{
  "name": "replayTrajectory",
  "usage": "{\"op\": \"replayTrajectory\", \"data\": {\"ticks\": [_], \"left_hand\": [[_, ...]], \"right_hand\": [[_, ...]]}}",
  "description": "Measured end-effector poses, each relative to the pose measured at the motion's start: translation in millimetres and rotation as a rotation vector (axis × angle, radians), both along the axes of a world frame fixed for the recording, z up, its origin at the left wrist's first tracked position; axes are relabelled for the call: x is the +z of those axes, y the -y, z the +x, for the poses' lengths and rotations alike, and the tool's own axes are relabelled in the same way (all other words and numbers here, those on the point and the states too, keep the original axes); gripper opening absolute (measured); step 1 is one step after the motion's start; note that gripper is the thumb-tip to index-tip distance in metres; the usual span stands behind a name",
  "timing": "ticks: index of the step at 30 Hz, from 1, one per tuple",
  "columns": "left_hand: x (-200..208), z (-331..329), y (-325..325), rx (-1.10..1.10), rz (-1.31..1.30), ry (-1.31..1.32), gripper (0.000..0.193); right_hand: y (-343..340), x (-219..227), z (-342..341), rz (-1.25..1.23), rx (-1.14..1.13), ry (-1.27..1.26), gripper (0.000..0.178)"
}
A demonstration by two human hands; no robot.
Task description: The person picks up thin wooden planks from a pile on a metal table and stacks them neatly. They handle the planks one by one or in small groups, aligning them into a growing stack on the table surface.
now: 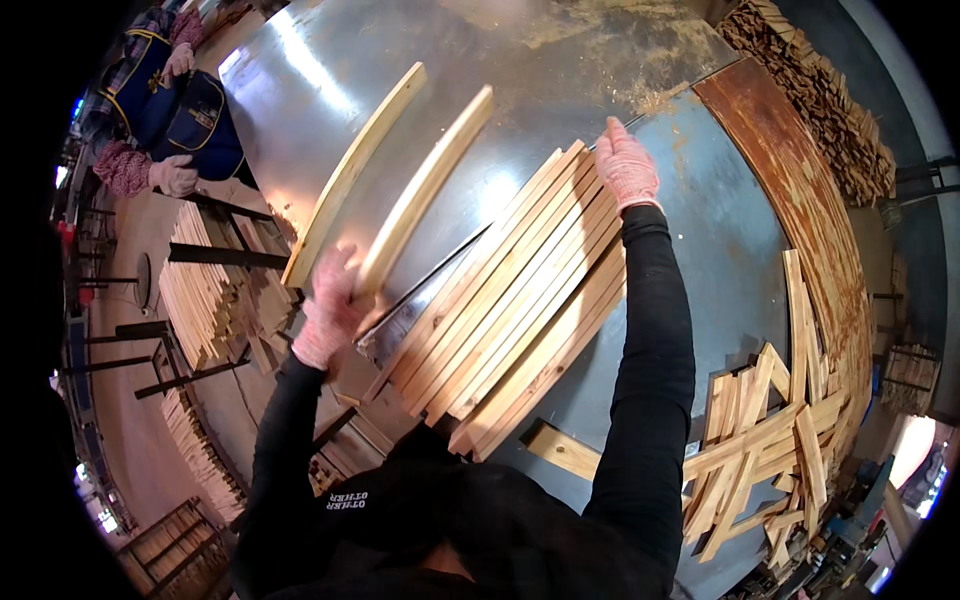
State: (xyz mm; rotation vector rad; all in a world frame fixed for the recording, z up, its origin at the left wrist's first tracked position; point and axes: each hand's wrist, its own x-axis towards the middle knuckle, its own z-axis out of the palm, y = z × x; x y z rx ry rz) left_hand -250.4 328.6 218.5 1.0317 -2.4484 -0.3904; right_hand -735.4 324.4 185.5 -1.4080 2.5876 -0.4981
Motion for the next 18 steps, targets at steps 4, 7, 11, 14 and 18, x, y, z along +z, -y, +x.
{"op": "replayTrajectory", "data": {"ticks": [4, 7, 11, 14, 18], "left_hand": [[-65.0, 6.2, -50.2, 0.120, 0.292, 0.055, 0.047], [-39.2, 11.7, -80.1, 0.178, 0.652, 0.034, 0.054], [12.8, 45.2, -66.9, 0.216, 1.692, -0.053, 0.068], [-12.8, 77.7, -86.3, 0.127, 1.765, -0.361, 0.068], [-12.2, 75.9, -92.7, 0.108, 1.657, -0.303, 0.070]], "right_hand": [[29.3, -15.6, 23.9, 0.187, 0.108, -0.075, 0.052], [31.6, -20.1, 21.7, 0.266, 0.108, -0.100, 0.053], [7.3, -7.1, 23.0, -0.071, 0.100, -0.014, 0.048], [-0.3, 37.8, 48.9, -0.311, -0.022, 0.631, 0.056], [-37.2, 26.3, 120.7, -0.701, -0.241, 1.093, 0.088]]}}
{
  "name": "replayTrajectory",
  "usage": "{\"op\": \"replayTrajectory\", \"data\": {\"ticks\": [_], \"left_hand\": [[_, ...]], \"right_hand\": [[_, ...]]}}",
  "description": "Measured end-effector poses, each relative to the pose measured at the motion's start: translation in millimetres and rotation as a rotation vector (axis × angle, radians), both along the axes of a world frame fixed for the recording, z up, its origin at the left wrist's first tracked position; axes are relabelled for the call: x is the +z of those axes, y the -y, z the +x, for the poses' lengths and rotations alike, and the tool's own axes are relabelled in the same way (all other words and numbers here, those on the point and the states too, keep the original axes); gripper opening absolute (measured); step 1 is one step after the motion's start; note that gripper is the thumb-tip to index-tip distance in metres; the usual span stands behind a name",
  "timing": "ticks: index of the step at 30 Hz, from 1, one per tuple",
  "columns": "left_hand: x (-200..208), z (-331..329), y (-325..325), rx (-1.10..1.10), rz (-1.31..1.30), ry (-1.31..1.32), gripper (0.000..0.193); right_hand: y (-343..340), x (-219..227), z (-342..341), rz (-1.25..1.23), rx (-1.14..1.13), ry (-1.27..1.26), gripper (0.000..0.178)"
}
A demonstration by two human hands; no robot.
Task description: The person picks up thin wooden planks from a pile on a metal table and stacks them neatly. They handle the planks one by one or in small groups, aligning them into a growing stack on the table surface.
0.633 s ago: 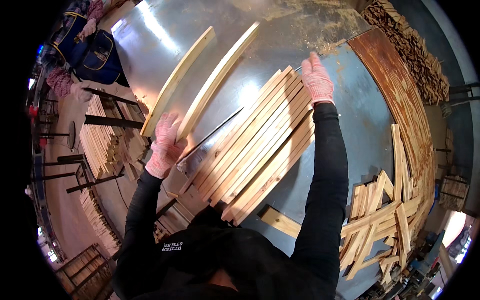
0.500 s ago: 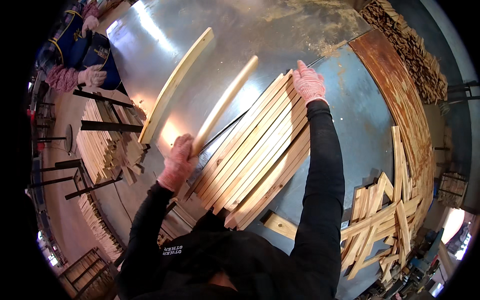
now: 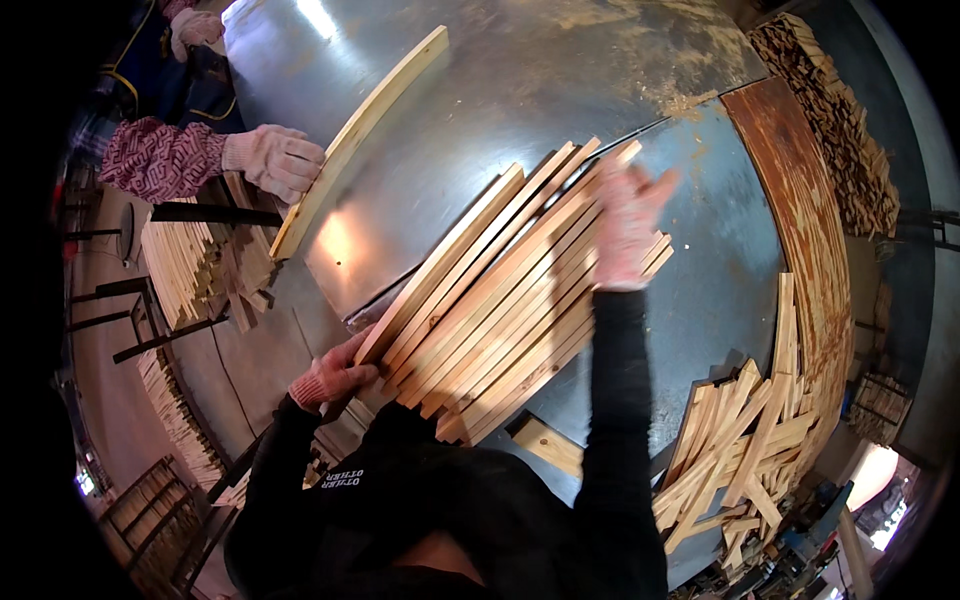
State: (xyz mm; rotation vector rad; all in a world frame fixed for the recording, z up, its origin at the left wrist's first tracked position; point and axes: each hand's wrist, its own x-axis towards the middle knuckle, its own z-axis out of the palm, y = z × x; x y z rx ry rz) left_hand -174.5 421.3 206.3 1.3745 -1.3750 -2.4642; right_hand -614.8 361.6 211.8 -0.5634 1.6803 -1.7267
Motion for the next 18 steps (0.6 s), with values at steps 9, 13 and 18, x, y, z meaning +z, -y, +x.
{"op": "replayTrajectory", "data": {"ticks": [9, 13, 18], "left_hand": [[30.7, -16.2, -2.4, -0.162, -0.726, 0.135, 0.072], [52.9, -81.2, 12.8, -0.095, -0.996, -0.070, 0.097], [89.4, -120.7, 21.7, -0.309, -1.165, 0.068, 0.100]], "right_hand": [[-20.7, 69.7, 44.3, -0.011, 0.014, 0.131, 0.042], [2.9, 115.1, 72.3, -0.093, 0.245, 0.293, 0.047], [25.3, 134.6, 98.0, -0.017, 0.613, 0.141, 0.081]]}}
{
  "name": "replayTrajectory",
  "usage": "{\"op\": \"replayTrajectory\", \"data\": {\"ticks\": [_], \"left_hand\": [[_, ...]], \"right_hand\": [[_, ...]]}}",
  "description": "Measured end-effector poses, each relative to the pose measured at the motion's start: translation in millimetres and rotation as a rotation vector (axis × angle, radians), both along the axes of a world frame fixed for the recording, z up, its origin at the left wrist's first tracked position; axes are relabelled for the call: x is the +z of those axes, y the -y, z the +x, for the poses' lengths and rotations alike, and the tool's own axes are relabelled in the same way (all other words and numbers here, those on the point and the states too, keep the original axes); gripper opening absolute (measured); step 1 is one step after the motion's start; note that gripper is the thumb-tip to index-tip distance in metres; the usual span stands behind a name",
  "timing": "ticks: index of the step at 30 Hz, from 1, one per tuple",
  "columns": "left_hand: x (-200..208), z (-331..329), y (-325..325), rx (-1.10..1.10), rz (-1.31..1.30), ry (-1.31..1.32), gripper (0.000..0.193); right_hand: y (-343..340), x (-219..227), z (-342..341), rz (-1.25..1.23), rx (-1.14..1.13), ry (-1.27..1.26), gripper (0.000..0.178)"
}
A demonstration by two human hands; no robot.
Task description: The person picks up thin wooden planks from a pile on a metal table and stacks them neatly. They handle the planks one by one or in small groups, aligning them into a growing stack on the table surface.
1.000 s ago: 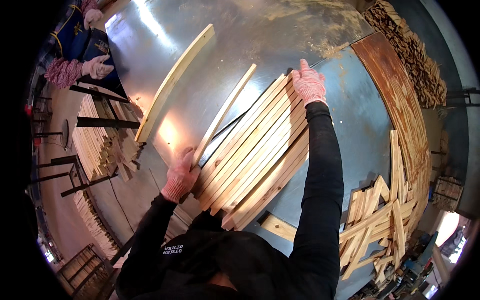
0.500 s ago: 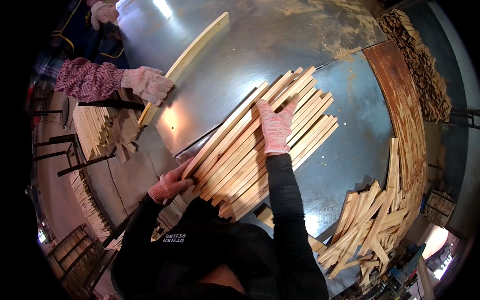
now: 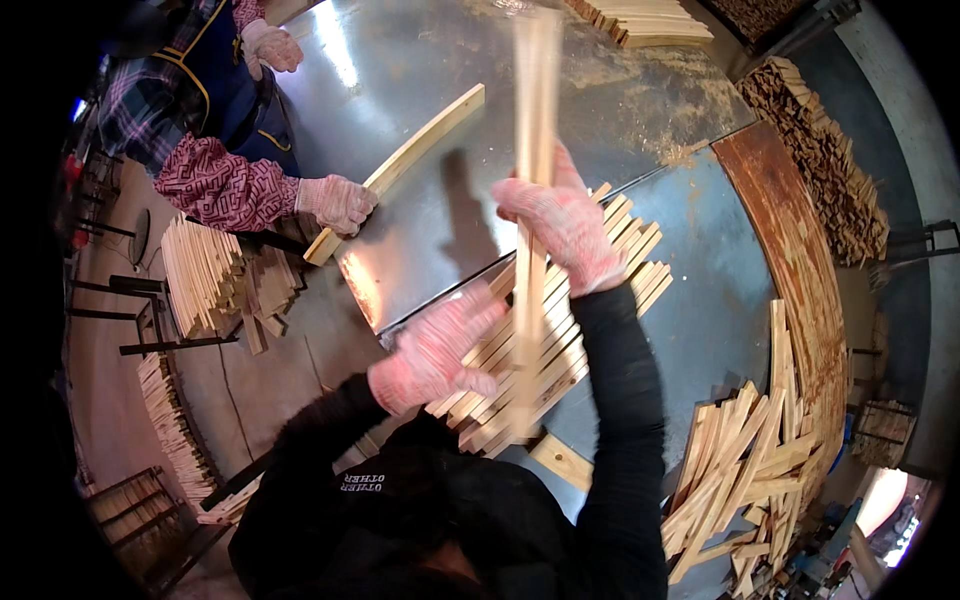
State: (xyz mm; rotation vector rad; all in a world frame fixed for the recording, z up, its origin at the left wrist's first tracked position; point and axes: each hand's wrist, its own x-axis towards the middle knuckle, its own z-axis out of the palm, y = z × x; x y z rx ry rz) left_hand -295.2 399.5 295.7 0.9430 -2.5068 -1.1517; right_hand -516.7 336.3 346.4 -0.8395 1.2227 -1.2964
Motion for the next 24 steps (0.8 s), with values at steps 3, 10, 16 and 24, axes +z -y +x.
{"op": "replayTrajectory", "data": {"ticks": [3, 10, 16, 24], "left_hand": [[52.7, -6.6, 60.9, 0.157, -0.957, -0.166, 0.076], [-32.2, 36.0, 127.6, 0.055, -0.686, 0.436, 0.053], [-150.5, 85.5, 185.7, 0.346, -0.355, 0.691, 0.055], [-136.7, 56.8, 140.9, 0.173, -0.711, 0.277, 0.060]], "right_hand": [[13.8, 10.5, -10.4, -0.050, 0.603, -0.780, 0.086], [-16.7, 38.3, -34.5, -0.236, 0.389, -1.473, 0.036], [-228.1, -137.6, -107.0, 0.398, -0.655, -0.781, 0.079], [-283.0, -260.6, 43.8, 0.540, -0.642, -0.779, 0.078]]}}
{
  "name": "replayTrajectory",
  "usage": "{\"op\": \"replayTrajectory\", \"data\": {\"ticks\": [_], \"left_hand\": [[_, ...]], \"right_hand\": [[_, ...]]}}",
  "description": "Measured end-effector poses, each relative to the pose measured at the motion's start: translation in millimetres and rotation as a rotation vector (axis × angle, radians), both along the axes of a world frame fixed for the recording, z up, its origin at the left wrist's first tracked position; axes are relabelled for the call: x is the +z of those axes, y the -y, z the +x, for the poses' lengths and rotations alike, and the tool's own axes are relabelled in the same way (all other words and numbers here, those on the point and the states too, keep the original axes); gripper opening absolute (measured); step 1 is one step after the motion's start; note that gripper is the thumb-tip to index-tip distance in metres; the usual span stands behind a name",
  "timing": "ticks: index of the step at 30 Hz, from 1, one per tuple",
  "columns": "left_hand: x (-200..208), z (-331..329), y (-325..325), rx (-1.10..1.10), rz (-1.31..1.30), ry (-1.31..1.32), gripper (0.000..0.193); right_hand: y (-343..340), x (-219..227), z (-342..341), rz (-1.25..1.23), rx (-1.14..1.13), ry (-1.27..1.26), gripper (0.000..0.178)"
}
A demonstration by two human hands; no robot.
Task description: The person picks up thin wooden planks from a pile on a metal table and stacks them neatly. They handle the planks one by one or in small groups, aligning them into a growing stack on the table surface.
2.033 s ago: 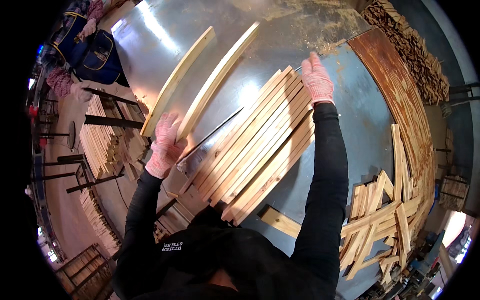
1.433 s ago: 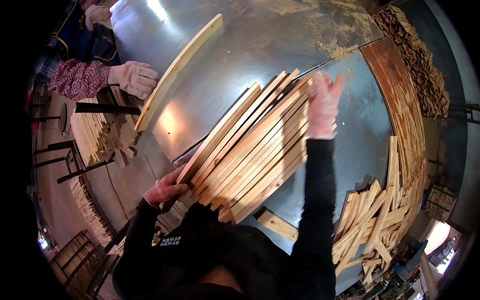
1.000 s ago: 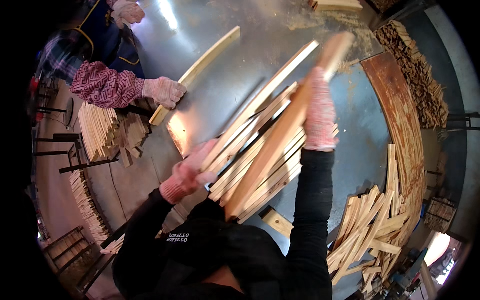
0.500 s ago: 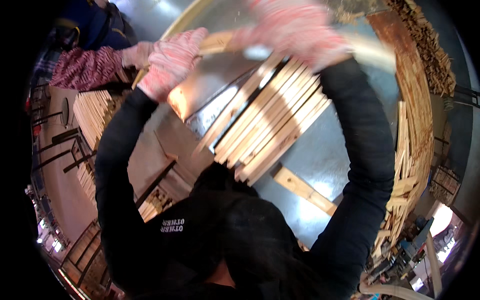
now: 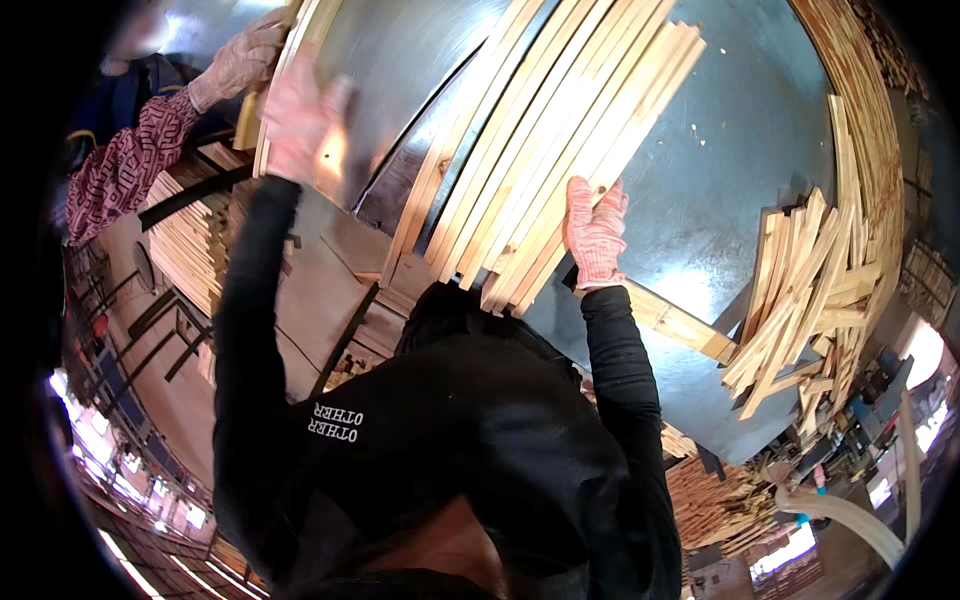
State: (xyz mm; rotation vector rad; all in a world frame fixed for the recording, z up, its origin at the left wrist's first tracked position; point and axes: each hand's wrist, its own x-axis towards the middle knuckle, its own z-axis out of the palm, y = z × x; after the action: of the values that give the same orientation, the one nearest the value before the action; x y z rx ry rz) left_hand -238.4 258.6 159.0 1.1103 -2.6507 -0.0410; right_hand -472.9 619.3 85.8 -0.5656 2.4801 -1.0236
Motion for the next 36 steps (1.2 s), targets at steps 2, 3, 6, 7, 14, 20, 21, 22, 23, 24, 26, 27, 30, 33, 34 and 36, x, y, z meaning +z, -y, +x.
{"op": "replayTrajectory", "data": {"ticks": [2, 3, 6, 7, 14, 20, 21, 22, 23, 24, 26, 27, 30, 33, 34, 36], "left_hand": [[-66.7, -4.9, -52.2, -0.255, 0.473, -0.394, 0.064], [-79.4, -12.5, -60.4, -0.290, 0.732, -0.496, 0.061], [-98.1, -19.9, -57.3, -0.090, 1.265, -0.736, 0.046], [-76.7, -33.6, -67.6, 0.006, 1.333, -0.668, 0.045], [73.4, -100.1, -168.6, 0.341, 0.843, -0.501, 0.063], [34.5, -124.9, -343.0, -0.216, 1.106, -0.564, 0.044], [26.2, -142.4, -392.1, -0.054, 1.413, -0.628, 0.051], [35.9, -172.8, -444.3, 0.172, 1.674, -0.723, 0.058], [23.4, -188.1, -463.8, 0.039, 1.835, -0.617, 0.055], [9.0, -201.8, -483.7, -0.107, 1.979, -0.494, 0.052], [3.9, -241.1, -525.6, -0.158, 2.245, -0.400, 0.046], [13.2, -256.6, -544.8, -0.059, 2.085, -0.489, 0.042], [-9.8, -281.7, -555.9, -0.096, 1.702, -0.368, 0.039], [-24.9, -287.6, -575.4, -0.082, 1.491, -0.334, 0.036], [-26.4, -288.6, -575.5, -0.049, 1.469, -0.306, 0.034], [-32.3, -289.4, -580.1, 0.013, 1.447, -0.310, 0.036]], "right_hand": [[21.2, 13.8, 10.1, 0.014, -0.036, -0.014, 0.071], [30.8, 25.5, 15.4, -0.031, -0.099, 0.061, 0.067], [33.8, 12.8, 21.7, -0.093, 0.177, -0.085, 0.048], [23.9, -4.6, 18.8, -0.169, 0.317, -0.127, 0.049], [-231.4, 67.9, -59.5, 0.560, 0.625, -0.544, 0.093], [-256.0, 90.4, -114.3, 0.312, 0.529, -0.158, 0.073], [-243.0, 110.8, -121.5, 0.208, 0.397, -0.053, 0.064], [-232.2, 120.9, -140.8, -0.088, 0.403, 0.059, 0.057], [-228.6, 127.4, -158.6, -0.381, 0.392, 0.199, 0.050], [-233.3, 126.4, -175.8, -0.132, 0.501, -0.186, 0.046], [-267.1, 106.6, -210.5, -0.026, 0.290, -0.136, 0.047], [-284.1, 112.9, -219.2, 0.073, 0.138, -0.064, 0.054], [-364.8, 104.4, -234.5, 0.525, -0.165, -0.365, 0.079], [-427.4, 50.7, -235.3, 0.564, -0.127, -0.440, 0.087], [-432.9, 53.9, -240.7, 0.516, -0.116, -0.316, 0.082], [-430.2, 65.1, -225.4, 0.333, -0.086, -0.214, 0.082]]}}
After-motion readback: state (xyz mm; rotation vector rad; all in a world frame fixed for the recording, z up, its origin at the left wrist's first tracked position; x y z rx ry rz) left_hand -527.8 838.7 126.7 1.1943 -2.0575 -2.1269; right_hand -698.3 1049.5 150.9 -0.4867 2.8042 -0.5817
